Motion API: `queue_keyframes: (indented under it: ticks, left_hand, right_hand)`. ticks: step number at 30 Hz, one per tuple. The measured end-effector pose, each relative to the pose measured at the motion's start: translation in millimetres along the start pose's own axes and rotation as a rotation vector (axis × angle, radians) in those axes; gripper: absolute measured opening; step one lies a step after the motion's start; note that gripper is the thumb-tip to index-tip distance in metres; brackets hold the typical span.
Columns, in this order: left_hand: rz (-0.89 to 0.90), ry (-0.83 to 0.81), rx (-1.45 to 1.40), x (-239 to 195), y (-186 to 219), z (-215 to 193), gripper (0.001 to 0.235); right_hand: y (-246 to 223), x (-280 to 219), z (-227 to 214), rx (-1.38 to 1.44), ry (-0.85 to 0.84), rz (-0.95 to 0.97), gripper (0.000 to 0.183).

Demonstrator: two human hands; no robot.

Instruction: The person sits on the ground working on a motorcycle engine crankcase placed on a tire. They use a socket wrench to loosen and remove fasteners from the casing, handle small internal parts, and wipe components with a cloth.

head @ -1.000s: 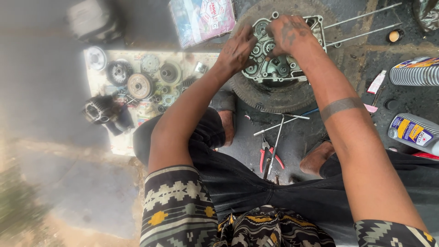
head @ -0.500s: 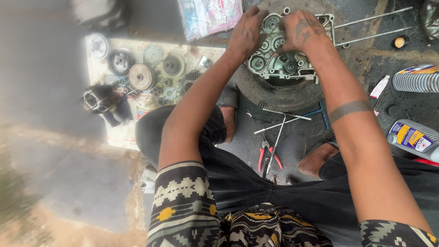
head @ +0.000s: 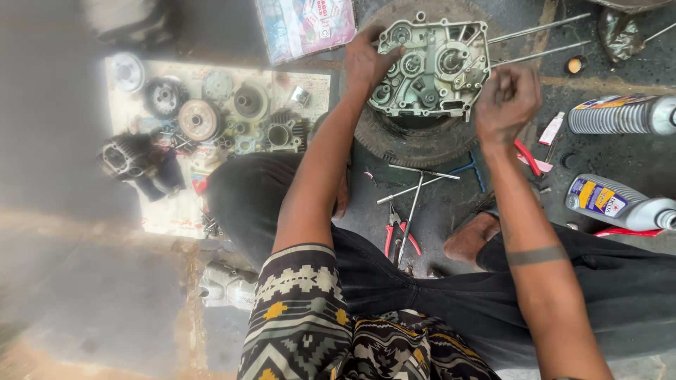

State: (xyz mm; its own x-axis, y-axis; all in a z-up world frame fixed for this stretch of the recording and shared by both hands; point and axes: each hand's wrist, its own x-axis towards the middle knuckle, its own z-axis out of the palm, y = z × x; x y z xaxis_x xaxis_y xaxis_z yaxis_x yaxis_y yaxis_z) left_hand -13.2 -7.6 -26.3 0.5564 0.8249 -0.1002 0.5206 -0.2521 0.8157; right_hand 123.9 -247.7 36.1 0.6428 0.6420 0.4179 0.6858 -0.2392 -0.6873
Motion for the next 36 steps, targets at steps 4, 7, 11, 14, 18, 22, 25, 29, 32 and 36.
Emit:
queue_keyframes:
  ticks: [4,7,11,14,18,22,25,29,32,36]
  left_hand:
    - [-0.133,0.101,-0.054,-5,1,6,0.074]
    - [-0.143,0.042,-0.082,1,-6,9,0.070]
    - [-0.208,0.062,-0.107,-5,-24,8,0.073]
    - [-0.305,0.035,-0.120,-29,-4,-11,0.075]
    - [-0.396,-0.018,0.121,-59,54,-57,0.063]
    - [0.002,-0.052,0.689,-68,45,-34,0.018]
    - [0.440,-0.140,1.069,-110,110,-61,0.028]
    - [0.787,-0.152,0.856,-141,87,-19,0.023]
    - [0.606,-0.376,0.720,-149,54,14,0.021]
    - [0.498,-0.423,0.850,-134,34,25,0.049]
  right_hand:
    - [48,-114,-7,-0.290,-0.011,0.287,0.013]
    - [110,-205,14,-0.208,-0.716,1.041,0.013]
    - [78,-269,51,-0.052,-0.918,1.385,0.043]
    - [95,-316,82,-0.098,-1.021,1.303,0.040]
    - [76,-314,90,-0.199,-0.968,1.217,0.034]
    - [76,-315,90,-0.218,-0.930,1.206,0.040]
    - [119,-353,98,-0.152,-0.904,1.153,0.036]
    - [104,-349,62,-0.203,-0.574,1.065,0.032]
    - [71,-287,22,-0.220,-0.344,1.215,0.034]
    - [25,-197,-21,-0.147,-0.109,1.242,0.037]
